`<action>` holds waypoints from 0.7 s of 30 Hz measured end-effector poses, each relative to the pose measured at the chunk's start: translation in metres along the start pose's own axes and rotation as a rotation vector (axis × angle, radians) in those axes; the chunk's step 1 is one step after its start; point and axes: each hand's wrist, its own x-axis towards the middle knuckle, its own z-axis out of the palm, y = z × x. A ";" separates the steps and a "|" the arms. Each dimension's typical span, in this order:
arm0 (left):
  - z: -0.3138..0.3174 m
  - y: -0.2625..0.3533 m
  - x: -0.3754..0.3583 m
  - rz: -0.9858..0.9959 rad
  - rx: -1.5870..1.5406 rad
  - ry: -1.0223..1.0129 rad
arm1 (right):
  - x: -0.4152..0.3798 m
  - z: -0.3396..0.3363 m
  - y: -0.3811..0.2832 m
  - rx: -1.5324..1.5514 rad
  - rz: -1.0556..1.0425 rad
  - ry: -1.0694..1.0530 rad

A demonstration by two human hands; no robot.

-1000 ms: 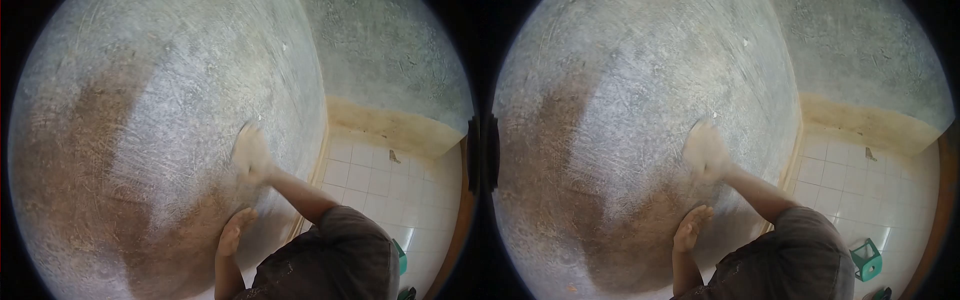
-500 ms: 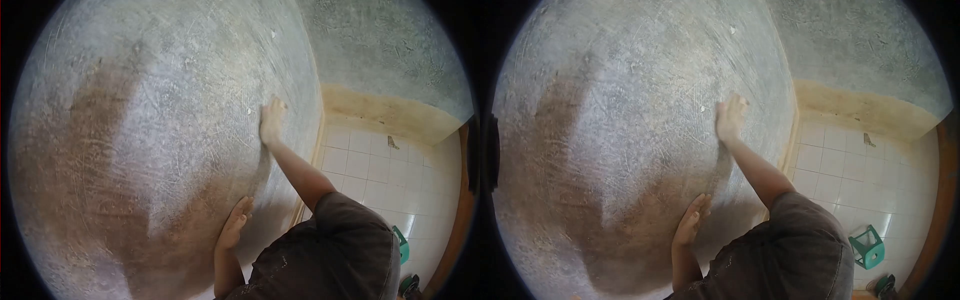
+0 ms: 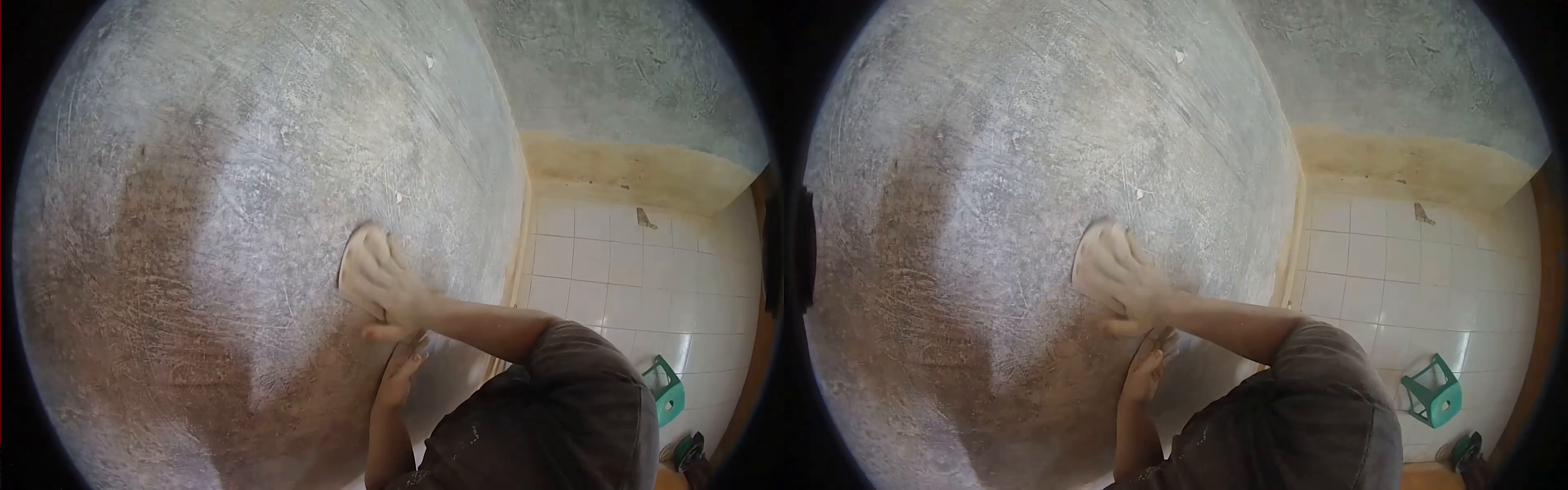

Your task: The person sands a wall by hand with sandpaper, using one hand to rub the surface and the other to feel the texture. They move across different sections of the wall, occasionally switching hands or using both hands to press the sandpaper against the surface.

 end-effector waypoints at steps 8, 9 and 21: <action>-0.006 0.000 -0.014 0.060 -0.049 0.024 | 0.015 0.010 0.013 0.044 0.462 -0.064; -0.006 0.002 -0.014 0.063 -0.043 0.020 | 0.017 0.002 0.001 0.067 0.258 -0.051; -0.013 0.043 -0.078 0.354 0.020 -0.053 | 0.077 -0.018 -0.031 0.036 -0.056 -0.321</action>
